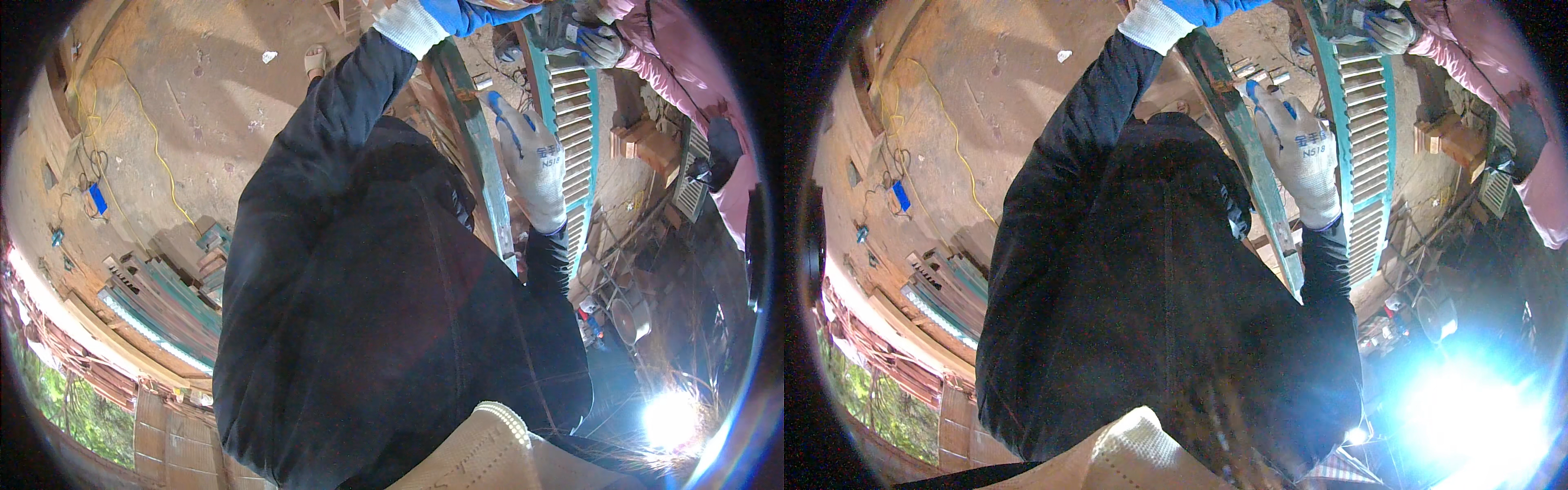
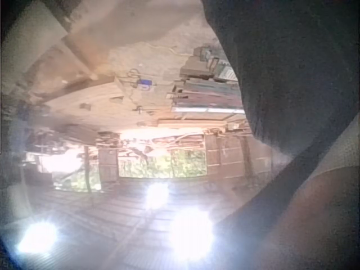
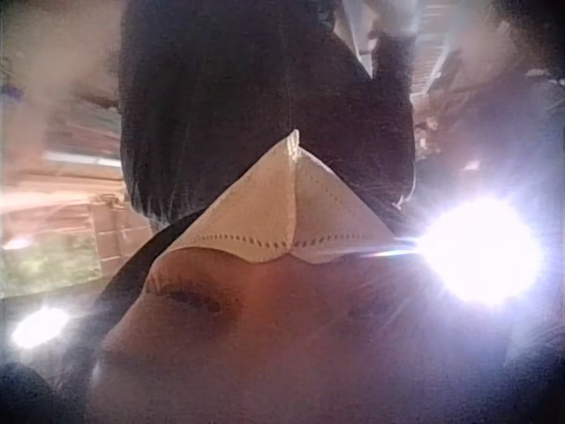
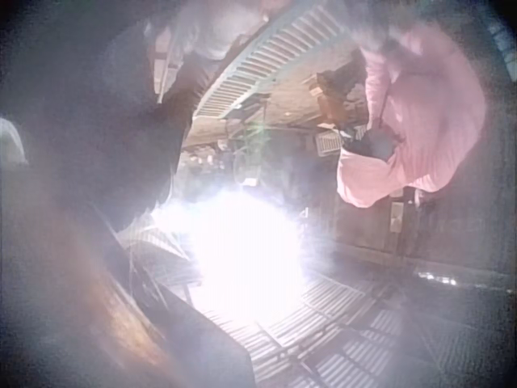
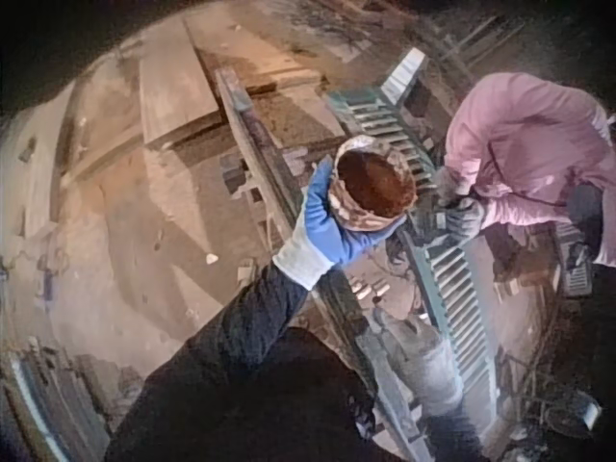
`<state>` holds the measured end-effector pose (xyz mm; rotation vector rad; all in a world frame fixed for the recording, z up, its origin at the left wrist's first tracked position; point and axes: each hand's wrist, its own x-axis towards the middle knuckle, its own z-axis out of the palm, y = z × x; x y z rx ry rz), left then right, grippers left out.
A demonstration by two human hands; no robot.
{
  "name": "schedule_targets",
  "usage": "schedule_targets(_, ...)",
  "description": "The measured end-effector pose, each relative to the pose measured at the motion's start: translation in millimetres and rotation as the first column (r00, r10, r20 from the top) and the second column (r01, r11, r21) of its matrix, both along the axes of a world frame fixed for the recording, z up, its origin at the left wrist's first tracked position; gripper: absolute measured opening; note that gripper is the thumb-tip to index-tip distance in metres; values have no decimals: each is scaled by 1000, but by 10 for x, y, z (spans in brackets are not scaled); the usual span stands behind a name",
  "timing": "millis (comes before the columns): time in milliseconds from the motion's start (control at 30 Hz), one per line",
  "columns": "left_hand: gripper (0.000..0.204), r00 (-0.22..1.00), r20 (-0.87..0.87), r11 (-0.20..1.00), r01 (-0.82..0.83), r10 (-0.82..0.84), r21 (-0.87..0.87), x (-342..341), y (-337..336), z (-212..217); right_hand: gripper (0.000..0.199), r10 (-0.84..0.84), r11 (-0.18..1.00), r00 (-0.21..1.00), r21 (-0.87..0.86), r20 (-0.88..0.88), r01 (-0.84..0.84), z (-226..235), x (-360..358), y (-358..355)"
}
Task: The person paints a long wooden slatted frame with a reddish-brown finish using a small brush. They hold a container of paint in the left hand and apply the finish to the frame's edges and surfaces while standing in a workshop.
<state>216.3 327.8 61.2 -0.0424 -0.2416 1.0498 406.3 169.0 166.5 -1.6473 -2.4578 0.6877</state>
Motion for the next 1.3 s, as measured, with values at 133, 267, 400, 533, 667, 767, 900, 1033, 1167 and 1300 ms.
schedule_targets(133,77,998,58,1000,30,-30,-7,8,15,15,39,75,997,993,-2,95,-76,-2,-95,-13)
schedule_targets(267,77,1000,31,1000,5,-5,-9,7,24,-44,38,62,991,997,116,40,-66,-112,22,-52)
schedule_targets(400,77,999,49,1000,17,-16,-6,17,19,18,37,93,983,995,161,-26,-87,-188,88,-59)
schedule_targets(533,78,1000,16,1000,8,-8,0,8,28,-7,35,56,990,998,132,9,-57,-171,34,-49)
schedule_targets(667,80,998,53,999,30,-31,17,4,25,4,36,8,992,999,122,-52,-1,-167,27,-80)
schedule_targets(767,82,997,79,1000,19,-20,19,28,17,-43,38,67,993,997,99,-33,-63,-208,52,-113)
schedule_targets(900,83,999,32,1000,14,-15,17,-11,14,-5,37,-6,1000,994,21,-106,8,-74,67,-120)
schedule_targets(1033,84,1000,-3,999,-2,2,37,-2,19,-17,37,7,998,997,70,-81,-1,-28,-77,-63)
schedule_targets(1167,85,998,55,1000,12,-13,16,-11,29,-77,37,6,1000,1000,10,-1,-6,21,-90,-142)
schedule_targets(1300,84,999,38,1000,4,-5,17,-13,24,-32,39,0,998,992,58,-124,8,-64,-106,-49)
